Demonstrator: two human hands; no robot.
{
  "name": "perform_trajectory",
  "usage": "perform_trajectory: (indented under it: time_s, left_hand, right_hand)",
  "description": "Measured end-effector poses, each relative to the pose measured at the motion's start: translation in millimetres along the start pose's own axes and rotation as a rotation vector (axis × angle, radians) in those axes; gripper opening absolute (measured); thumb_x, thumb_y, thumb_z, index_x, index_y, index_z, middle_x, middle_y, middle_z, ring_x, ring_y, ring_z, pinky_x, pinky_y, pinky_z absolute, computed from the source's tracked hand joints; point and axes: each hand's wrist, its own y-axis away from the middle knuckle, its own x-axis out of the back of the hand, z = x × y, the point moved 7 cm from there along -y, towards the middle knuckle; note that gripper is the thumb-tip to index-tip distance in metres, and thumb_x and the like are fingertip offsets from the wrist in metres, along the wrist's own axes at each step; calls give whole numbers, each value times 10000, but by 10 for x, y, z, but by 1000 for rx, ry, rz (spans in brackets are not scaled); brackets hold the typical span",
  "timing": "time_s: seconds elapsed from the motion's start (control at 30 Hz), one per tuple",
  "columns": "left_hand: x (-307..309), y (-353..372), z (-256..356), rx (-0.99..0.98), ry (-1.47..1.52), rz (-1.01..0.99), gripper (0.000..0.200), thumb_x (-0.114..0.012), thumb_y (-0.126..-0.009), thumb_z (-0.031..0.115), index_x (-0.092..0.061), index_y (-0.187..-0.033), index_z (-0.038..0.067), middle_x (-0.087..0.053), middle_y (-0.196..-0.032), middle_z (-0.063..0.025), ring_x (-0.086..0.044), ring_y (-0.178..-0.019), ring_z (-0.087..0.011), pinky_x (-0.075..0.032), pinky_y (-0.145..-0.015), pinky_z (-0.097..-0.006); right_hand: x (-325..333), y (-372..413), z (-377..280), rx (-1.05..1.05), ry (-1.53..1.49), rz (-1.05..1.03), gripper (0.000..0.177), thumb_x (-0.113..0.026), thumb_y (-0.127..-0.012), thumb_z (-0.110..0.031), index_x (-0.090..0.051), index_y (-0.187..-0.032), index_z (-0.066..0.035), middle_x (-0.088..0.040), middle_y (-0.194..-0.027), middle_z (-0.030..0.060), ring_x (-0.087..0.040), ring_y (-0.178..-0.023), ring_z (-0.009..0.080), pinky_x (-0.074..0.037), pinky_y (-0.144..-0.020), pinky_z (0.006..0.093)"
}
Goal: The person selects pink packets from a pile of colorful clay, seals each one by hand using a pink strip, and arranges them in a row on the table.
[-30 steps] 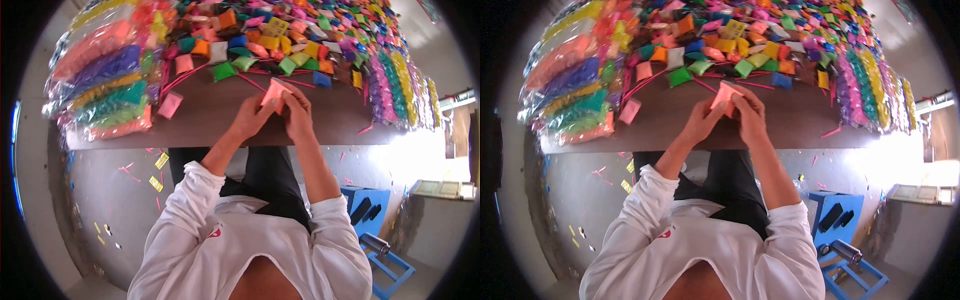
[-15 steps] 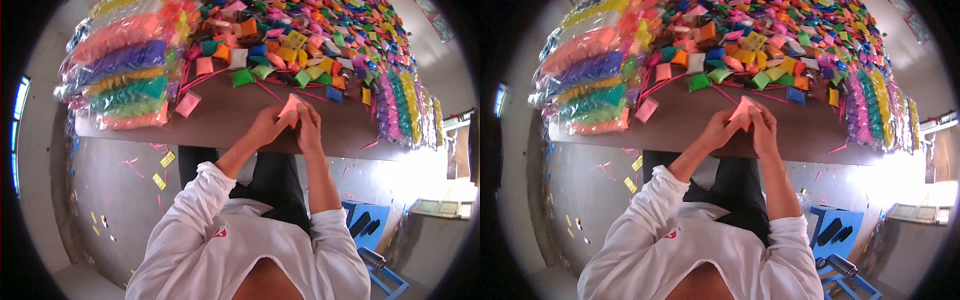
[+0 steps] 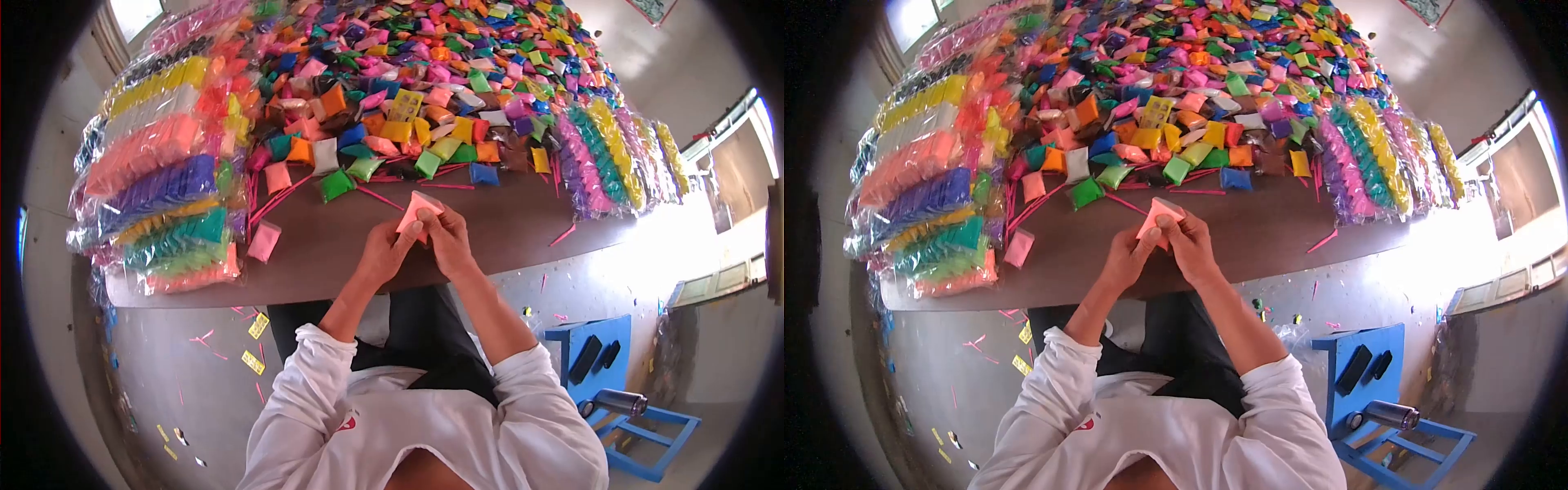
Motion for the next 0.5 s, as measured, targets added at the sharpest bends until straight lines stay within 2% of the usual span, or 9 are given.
perform_trajectory:
  time_s: [0.07, 0.13, 0.17, 0.27, 0.37, 0.47, 0.5]
  left_hand:
    - [12, 8, -11, 51, -46, 17, 397, -565, -956, 368, -630, -815, 2, -500, -642, -53, -423, -620, -89, -365, -547, -307]
    - [-20, 8, 3, -42, -138, -8, 416, -557, -964, 353, -550, -735, 5, -457, -631, -12, -392, -622, -77, -342, -535, -287]
    - [-34, 3, 14, -91, -186, -19, 437, -553, -968, 346, -511, -695, 7, -435, -626, 9, -376, -623, -70, -330, -529, -278]
    - [-34, -5, 81, -221, -315, 3, 440, -575, -947, 277, -438, -663, -31, -359, -596, -141, -352, -542, -215, -316, -514, -369]
    - [-37, 15, 197, -187, -343, -21, 426, -565, -958, 279, -443, -678, -16, -332, -614, -69, -325, -602, -123, -309, -527, -325]
    - [-44, 25, 253, -235, -319, -2, 426, -611, -923, 234, -422, -643, -26, -371, -595, -150, -341, -539, -260, -313, -516, -394]
    - [-43, 24, 252, -235, -317, 5, 418, -616, -920, 230, -434, -644, -27, -383, -598, -151, -355, -540, -263, -320, -518, -394]
  right_hand:
    - [88, -75, -97, 43, 131, 40, 221, -602, -939, -219, -656, -1017, -19, -562, -780, -63, -472, -683, 20, -381, -563, 201]
    - [253, -259, -248, 119, 358, 158, 215, -603, -925, -197, -654, -1010, -6, -576, -783, -47, -489, -700, 37, -410, -585, 222]
    - [378, -386, -289, 118, 422, 195, 208, -615, -889, -169, -650, -971, 19, -589, -766, -13, -507, -728, 54, -445, -621, 261]
    - [662, -794, -525, 199, 606, 270, 236, -649, -860, -200, -647, -923, 27, -615, -732, 46, -555, -713, 82, -459, -627, 284]
    - [956, -1206, -743, 342, 774, 350, 280, -666, -838, -235, -642, -914, 33, -647, -738, 107, -610, -712, 138, -472, -636, 316]
    - [1360, -1737, -714, 235, 757, 358, 278, -666, -826, -238, -653, -922, 23, -658, -744, 144, -640, -719, 192, -480, -645, 335]
    - [1508, -1881, -745, 236, 762, 399, 241, -655, -836, -202, -645, -926, 21, -653, -746, 116, -636, -685, 167, -480, -601, 308]
